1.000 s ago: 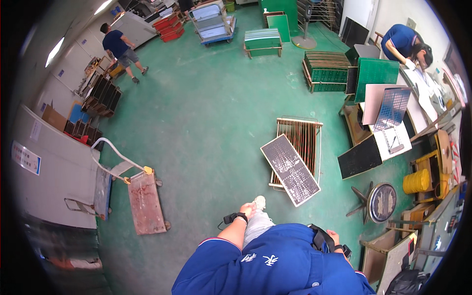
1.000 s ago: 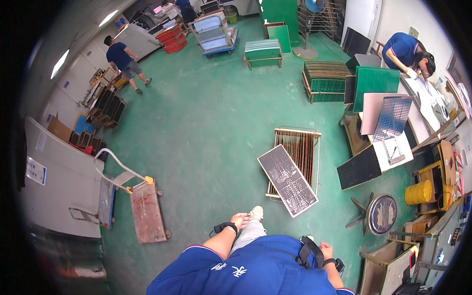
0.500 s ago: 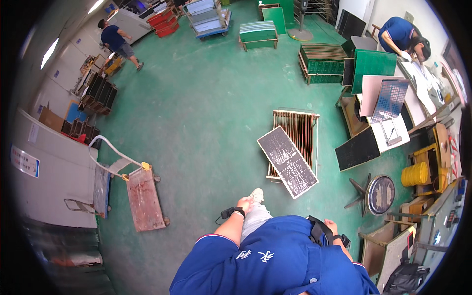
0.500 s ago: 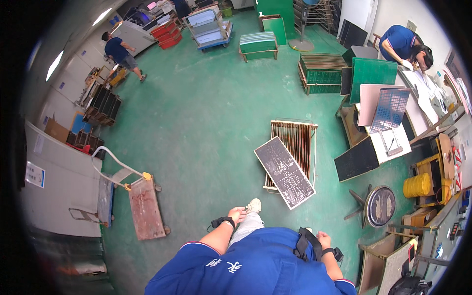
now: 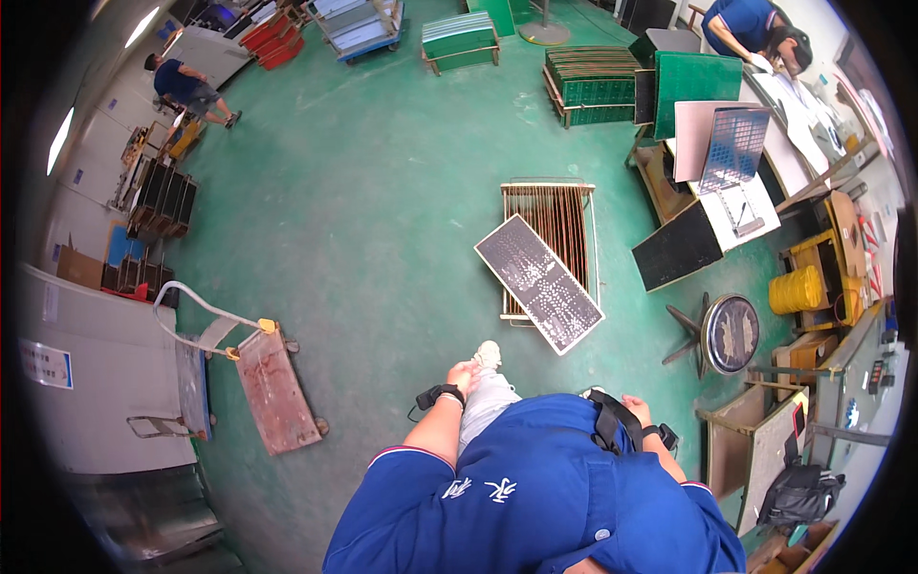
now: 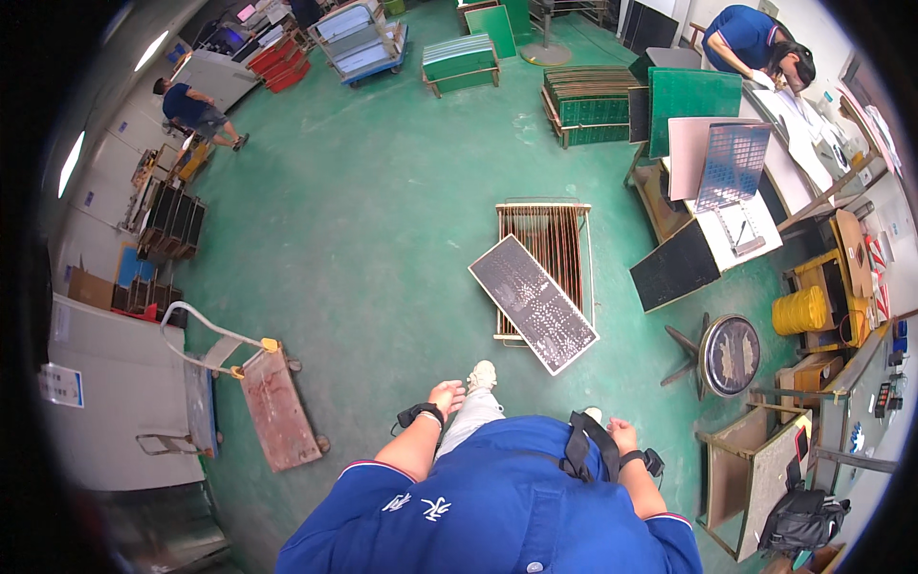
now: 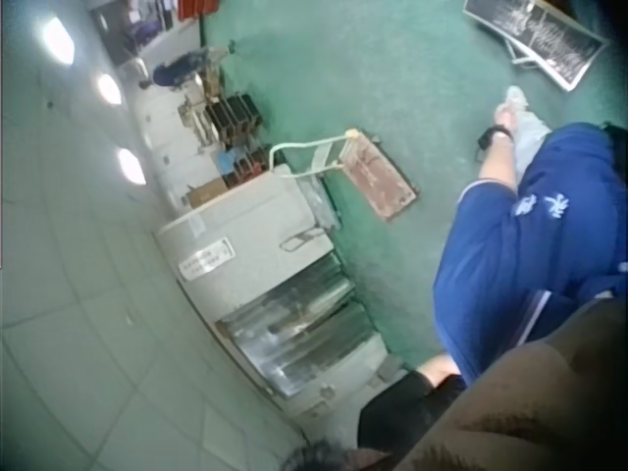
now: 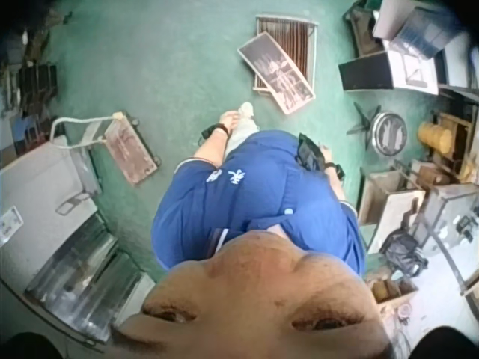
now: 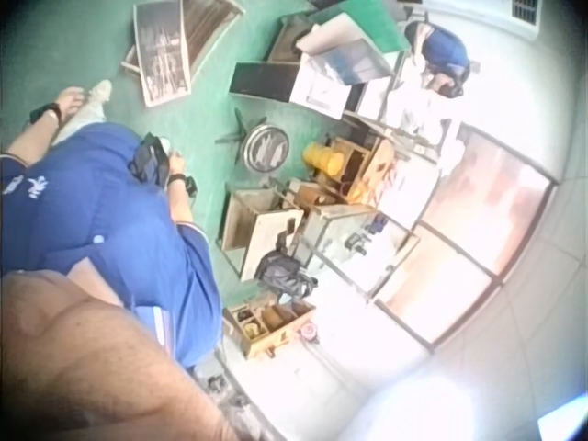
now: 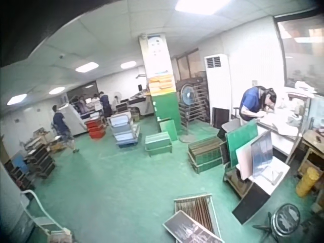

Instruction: Inspecting a black metal mesh plate from a rack and adjusting a safety harness.

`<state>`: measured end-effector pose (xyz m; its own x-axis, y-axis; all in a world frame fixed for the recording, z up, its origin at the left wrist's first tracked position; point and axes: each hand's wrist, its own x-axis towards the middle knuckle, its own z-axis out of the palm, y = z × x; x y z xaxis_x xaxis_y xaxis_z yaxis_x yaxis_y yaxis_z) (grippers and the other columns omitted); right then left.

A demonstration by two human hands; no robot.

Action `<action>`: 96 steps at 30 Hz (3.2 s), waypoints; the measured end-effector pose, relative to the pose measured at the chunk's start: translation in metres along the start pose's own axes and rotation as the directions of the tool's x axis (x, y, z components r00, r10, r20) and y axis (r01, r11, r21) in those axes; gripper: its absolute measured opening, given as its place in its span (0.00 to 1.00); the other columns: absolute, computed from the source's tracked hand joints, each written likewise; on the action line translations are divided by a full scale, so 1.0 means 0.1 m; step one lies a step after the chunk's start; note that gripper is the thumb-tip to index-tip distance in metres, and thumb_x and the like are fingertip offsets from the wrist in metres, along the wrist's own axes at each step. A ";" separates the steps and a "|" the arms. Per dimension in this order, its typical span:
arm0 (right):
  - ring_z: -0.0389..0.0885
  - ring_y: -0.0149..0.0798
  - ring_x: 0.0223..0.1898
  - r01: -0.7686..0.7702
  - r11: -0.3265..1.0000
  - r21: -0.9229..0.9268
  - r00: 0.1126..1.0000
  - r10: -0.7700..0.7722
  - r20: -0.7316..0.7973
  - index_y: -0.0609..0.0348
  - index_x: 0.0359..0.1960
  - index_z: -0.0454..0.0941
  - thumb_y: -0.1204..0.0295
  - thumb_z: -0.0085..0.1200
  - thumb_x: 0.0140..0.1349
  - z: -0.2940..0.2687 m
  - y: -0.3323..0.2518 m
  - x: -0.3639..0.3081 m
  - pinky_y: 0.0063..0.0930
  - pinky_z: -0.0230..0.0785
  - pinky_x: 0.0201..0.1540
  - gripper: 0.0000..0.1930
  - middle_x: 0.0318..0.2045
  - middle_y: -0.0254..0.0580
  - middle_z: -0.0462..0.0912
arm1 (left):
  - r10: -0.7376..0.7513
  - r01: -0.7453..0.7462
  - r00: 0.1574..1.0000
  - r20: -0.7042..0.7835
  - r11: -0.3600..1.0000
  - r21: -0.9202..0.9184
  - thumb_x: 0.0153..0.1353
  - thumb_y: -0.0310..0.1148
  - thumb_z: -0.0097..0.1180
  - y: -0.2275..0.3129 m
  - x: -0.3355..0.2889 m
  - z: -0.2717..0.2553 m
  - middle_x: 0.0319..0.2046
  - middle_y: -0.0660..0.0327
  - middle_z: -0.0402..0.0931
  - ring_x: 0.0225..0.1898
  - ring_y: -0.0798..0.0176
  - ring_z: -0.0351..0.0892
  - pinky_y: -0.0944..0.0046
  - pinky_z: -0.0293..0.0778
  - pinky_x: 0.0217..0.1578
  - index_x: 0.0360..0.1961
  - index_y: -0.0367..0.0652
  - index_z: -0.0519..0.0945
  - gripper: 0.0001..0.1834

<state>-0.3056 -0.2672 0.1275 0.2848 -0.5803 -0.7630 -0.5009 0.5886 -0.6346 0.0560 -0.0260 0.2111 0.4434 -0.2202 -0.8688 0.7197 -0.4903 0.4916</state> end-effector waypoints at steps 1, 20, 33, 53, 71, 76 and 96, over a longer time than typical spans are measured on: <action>0.73 0.32 0.27 0.001 1.000 0.004 1.000 -0.001 0.000 0.62 0.36 0.71 0.75 0.43 0.54 0.01 0.00 -0.02 0.22 0.67 0.30 0.09 0.27 0.41 0.75 | 0.016 -0.016 1.000 0.000 1.000 -0.009 0.54 0.29 0.35 -0.01 0.01 -0.01 0.45 0.53 0.65 0.46 0.55 0.66 0.57 0.62 0.46 0.48 0.40 0.63 0.18; 0.72 0.31 0.24 -0.014 0.999 -0.048 1.000 0.013 -0.023 0.62 0.35 0.71 0.76 0.42 0.53 0.03 0.02 0.03 0.22 0.66 0.27 0.09 0.25 0.39 0.75 | -0.006 0.006 1.000 0.007 1.000 0.013 0.59 0.34 0.34 -0.09 -0.02 -0.06 0.46 0.52 0.65 0.46 0.55 0.66 0.57 0.64 0.45 0.48 0.41 0.63 0.17; 0.73 0.30 0.26 -0.032 0.998 -0.060 0.999 0.030 -0.046 0.62 0.34 0.72 0.76 0.45 0.52 0.09 -0.10 -0.13 0.21 0.66 0.30 0.08 0.26 0.39 0.76 | -0.005 0.005 1.000 0.000 1.000 0.026 0.58 0.31 0.33 -0.12 -0.04 -0.08 0.45 0.52 0.66 0.45 0.56 0.67 0.57 0.64 0.44 0.47 0.41 0.63 0.16; 0.72 0.31 0.26 -0.117 0.993 0.000 0.971 0.114 -0.211 0.56 0.40 0.67 0.74 0.40 0.54 -0.14 -0.21 -0.20 0.26 0.66 0.23 0.11 0.29 0.34 0.72 | 0.033 -0.032 0.993 -0.109 0.999 0.017 0.57 0.30 0.32 -0.11 0.08 -0.43 0.42 0.56 0.68 0.42 0.59 0.69 0.61 0.67 0.39 0.46 0.43 0.65 0.16; 0.73 0.31 0.26 -0.107 0.994 -0.032 0.973 0.098 -0.209 0.56 0.40 0.68 0.74 0.39 0.55 -0.12 -0.25 -0.13 0.27 0.67 0.24 0.11 0.29 0.34 0.72 | 0.033 -0.042 0.984 -0.175 0.998 -0.051 0.56 0.29 0.34 -0.13 0.02 -0.54 0.42 0.56 0.68 0.41 0.61 0.69 0.64 0.69 0.36 0.46 0.43 0.65 0.16; 0.73 0.31 0.26 -0.130 0.991 -0.018 0.967 0.123 -0.221 0.56 0.40 0.68 0.74 0.39 0.54 -0.09 -0.34 -0.20 0.26 0.67 0.24 0.11 0.29 0.34 0.72 | 0.045 -0.057 0.980 -0.194 0.997 -0.059 0.56 0.30 0.35 -0.11 0.02 -0.54 0.42 0.56 0.68 0.41 0.61 0.70 0.64 0.69 0.36 0.46 0.43 0.65 0.16; 0.73 0.30 0.26 -0.101 0.995 -0.005 0.975 0.098 -0.200 0.55 0.40 0.68 0.74 0.40 0.55 -0.13 -0.10 -0.13 0.25 0.67 0.24 0.11 0.29 0.34 0.72 | 0.083 -0.105 0.967 -0.240 0.991 -0.080 0.55 0.28 0.33 -0.20 0.04 -0.58 0.42 0.54 0.68 0.40 0.58 0.71 0.63 0.70 0.36 0.45 0.42 0.65 0.16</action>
<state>-0.3147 -0.2729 0.1454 0.0650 -0.6211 -0.7810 -0.5313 0.6410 -0.5540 0.0738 0.0317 0.2012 0.6169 -0.0509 -0.7854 0.7095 -0.3958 0.5830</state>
